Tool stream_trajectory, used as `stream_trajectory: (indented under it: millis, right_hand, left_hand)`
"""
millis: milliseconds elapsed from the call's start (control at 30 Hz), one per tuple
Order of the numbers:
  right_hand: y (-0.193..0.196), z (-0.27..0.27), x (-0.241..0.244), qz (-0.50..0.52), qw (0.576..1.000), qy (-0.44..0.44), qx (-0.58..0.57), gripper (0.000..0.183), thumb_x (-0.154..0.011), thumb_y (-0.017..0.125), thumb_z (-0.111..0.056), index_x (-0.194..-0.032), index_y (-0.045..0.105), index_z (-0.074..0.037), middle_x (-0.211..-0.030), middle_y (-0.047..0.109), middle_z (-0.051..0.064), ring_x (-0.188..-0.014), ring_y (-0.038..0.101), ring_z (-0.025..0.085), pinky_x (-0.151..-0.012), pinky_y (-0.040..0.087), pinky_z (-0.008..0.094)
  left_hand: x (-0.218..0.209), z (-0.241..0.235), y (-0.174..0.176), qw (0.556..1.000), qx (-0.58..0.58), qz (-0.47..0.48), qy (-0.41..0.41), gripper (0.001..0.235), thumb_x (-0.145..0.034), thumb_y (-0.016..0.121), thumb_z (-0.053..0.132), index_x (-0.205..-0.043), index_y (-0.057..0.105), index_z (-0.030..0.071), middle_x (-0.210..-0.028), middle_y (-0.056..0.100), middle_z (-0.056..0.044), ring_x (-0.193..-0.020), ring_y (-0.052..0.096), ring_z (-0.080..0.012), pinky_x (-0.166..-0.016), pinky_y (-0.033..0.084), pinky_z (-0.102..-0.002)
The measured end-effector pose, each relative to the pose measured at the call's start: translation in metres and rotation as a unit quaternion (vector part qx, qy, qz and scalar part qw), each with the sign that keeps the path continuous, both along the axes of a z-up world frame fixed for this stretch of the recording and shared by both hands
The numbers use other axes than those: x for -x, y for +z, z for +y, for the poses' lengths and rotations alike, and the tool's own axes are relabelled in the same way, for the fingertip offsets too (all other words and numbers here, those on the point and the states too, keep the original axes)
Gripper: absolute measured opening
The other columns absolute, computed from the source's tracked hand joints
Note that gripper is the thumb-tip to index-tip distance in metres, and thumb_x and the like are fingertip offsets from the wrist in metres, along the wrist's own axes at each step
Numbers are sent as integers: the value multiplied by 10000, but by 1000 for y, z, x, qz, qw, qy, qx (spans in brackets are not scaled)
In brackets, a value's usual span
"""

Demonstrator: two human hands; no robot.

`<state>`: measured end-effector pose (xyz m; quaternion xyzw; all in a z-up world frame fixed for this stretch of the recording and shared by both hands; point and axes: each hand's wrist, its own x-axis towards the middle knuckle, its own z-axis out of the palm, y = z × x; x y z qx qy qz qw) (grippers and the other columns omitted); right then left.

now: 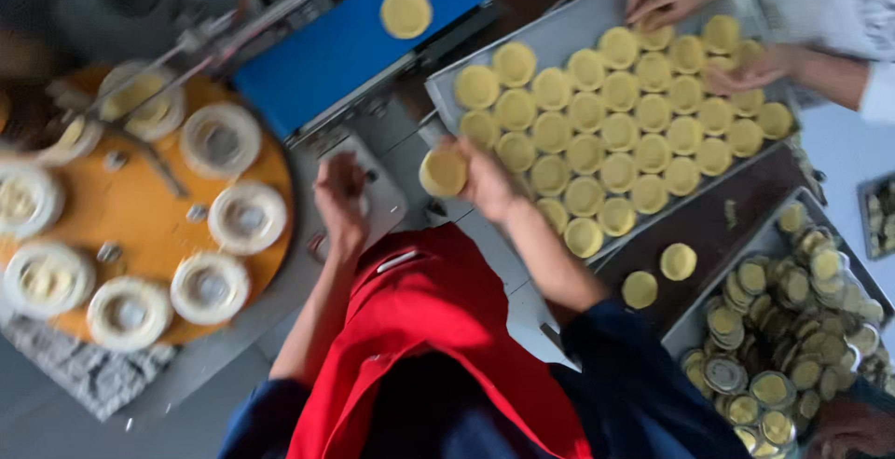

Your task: The person prepares pastry shells by placing them into circular molds on a rotating machine, then removing them and stacking them onto trays.

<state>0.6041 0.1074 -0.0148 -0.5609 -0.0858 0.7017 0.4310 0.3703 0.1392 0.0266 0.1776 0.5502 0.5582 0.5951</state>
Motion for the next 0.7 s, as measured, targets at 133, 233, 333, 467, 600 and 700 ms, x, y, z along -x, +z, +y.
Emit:
stream_trajectory:
  millis: [133,233,333,467,600,700]
  right_hand:
    - [52,76,-120,-386,921,-35,-47,708,-907,562,-709,-1321,704,-153,-1310,707,148,-1310,605,344,-1120,476,471]
    - [44,128,-192,-517,788,-91,-322,273,-1028,624,-352,-1156,647,-112,-1211,640,89,-1181,600,222,-1059,432,361]
    - [73,150,-209,-503,829,59,-237,626,-978,447,-660,-1152,649,-94,-1226,625,93,-1171,589,212,-1009,431,359]
    - [68,159,-218,-504,847,144,-89,878,-865,426,-792,-1413,506,-111,-1337,673,125,-1255,637,252,-969,472,378]
    - [25,165,-229,-627,722,142,-255,629,-1029,497,-664,-1163,551,-52,-1155,668,206,-1080,659,431,-831,468,526]
    - [34,153,-178,-637,673,25,-375,479,-1014,777,-333,-1325,589,-21,-1234,672,182,-1089,692,312,-952,535,403]
  left_hand:
    - [-3,-41,18,938,-226,190,-179,692,-1106,185,505,-1121,644,-14,-735,560,-121,-597,474,-146,-570,372,-250]
    - [-22,-52,29,940,-210,184,-194,598,-1115,223,488,-1134,612,34,-815,575,-20,-608,413,-75,-570,340,-246]
    - [-29,-58,23,947,-156,173,-222,649,-1075,286,565,-1172,606,10,-832,585,-30,-615,414,-79,-572,342,-238]
    - [-32,-56,29,949,-164,171,-207,623,-1079,316,551,-1177,607,9,-826,576,-28,-609,406,-68,-558,327,-224]
    - [-23,-59,26,953,-145,212,-160,507,-1116,297,405,-1164,635,30,-840,596,-34,-656,447,-64,-613,356,-223]
    - [-23,-59,25,963,-62,217,-145,343,-1060,450,358,-1104,666,95,-792,599,38,-653,473,-54,-582,400,-228]
